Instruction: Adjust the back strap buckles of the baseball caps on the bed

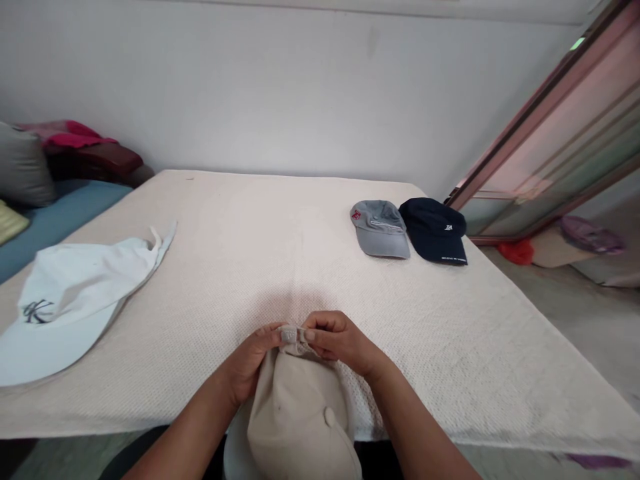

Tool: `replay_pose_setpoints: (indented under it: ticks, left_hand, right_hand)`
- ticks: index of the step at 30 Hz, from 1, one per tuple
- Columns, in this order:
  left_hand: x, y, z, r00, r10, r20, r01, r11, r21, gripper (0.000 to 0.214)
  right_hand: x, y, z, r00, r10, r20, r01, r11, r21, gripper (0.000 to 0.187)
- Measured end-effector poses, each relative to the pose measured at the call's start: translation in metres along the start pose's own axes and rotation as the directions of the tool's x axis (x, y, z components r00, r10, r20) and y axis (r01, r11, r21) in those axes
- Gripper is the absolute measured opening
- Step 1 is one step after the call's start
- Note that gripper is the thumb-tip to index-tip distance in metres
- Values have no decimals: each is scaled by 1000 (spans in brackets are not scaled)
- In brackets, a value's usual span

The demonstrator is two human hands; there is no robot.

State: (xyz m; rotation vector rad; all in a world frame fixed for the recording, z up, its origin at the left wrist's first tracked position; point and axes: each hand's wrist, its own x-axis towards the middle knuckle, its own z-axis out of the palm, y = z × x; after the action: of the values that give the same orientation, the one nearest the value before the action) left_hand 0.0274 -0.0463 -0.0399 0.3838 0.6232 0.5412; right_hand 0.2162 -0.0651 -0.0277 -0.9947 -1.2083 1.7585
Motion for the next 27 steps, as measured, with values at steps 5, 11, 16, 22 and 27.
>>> replay_pose_setpoints:
  ticks: [5,11,16,22,27]
  left_hand:
    - [-2,2,5,1000,15,24,-15,1000,14,12]
    - [-4,1,5,999,35,-5,-35,999,16,5]
    - [0,-1,-2,999,47,-20,-47,998,-40,1]
    - [1,-2,-1,999,38,12,-38,999,-17,4]
    - [1,-2,1,999,38,21,-38,999,-4,6]
  right_hand:
    - [-1,1,-3,1000,-2,-8,3,992,130,13]
    - [-2,3,-3,1000,6,-10,-4,983,181,19]
    - [-1,5,3,1000,11,-10,-9,987,161,21]
    - [-2,4,6,999,-10,-38,18,973,231,19]
    - [-2,2,8,1000,-10,-25,15,984,178,16]
